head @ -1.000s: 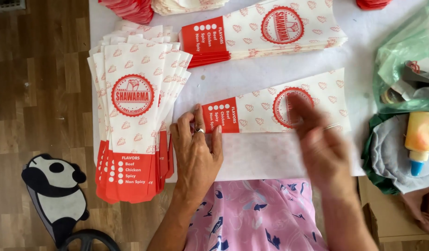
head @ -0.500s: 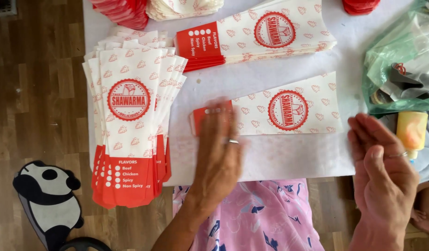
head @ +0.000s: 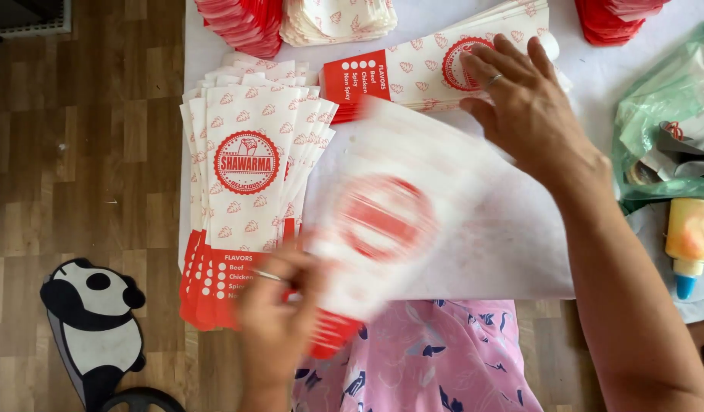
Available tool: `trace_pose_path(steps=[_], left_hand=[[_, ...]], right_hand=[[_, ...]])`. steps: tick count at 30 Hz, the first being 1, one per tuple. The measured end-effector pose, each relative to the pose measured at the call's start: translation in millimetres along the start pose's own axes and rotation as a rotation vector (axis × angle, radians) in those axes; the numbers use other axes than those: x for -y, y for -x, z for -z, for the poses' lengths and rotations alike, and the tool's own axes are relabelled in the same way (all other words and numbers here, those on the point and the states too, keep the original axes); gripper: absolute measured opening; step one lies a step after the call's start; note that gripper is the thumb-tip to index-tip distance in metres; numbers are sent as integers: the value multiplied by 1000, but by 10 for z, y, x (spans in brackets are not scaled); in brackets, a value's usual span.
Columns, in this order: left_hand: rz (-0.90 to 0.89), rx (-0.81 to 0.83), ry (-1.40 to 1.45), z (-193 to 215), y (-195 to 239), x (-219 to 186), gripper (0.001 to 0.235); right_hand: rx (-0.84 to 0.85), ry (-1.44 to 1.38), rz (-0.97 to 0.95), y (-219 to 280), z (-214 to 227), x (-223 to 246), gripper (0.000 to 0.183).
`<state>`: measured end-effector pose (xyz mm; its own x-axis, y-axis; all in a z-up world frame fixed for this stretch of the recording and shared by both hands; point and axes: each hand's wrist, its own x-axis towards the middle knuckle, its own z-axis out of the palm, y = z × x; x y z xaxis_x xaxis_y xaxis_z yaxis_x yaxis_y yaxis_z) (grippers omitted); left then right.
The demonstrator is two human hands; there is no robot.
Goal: Applying glue to paper bags and stacking them neatly on a table.
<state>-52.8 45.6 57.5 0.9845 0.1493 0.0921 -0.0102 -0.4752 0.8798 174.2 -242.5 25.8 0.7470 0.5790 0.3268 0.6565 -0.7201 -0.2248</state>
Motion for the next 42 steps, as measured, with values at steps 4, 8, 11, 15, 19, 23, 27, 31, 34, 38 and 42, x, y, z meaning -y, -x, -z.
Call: trace_pose_path(steps=[4,8,11,15,19,23,27,31,34,38,42], left_hand=[[30,-432,-208,415,-313,124,38],[176,-329,-774,508,-405,420,60],[-88,-395,-933,335,-433,332,46],[-392,-209,-469,-236,-514,113,22],[-702,206,-427,-682,-627,153,36],[-779,222,-432,-811,-667,313,31],[-728,186,-472,-796,-710,276,36],[-733,70,-423,-837,-730,266,6],[-671,109,-345,-789,-799,149,8],[-621,162,-379,-738,-872,115,21],[-577,198,-394,-738,-896,111,16]], right_hand=[[-197,264,89,172,-199,-34,27],[-269,228,79,667,158,504,29],[-200,154,-9,1103,187,781,30],[-30,5,-111,1468,328,848,44],[-292,142,-473,2003,554,566,31],[38,453,-1328,3311,129,-508,90],[-243,-135,-1190,3259,206,-613,56],[-418,-590,-979,3226,296,-584,39],[-550,-902,-902,2786,400,-74,36],[-791,-1037,-842,2034,291,765,39],[-642,-765,-792,1881,27,891,28]])
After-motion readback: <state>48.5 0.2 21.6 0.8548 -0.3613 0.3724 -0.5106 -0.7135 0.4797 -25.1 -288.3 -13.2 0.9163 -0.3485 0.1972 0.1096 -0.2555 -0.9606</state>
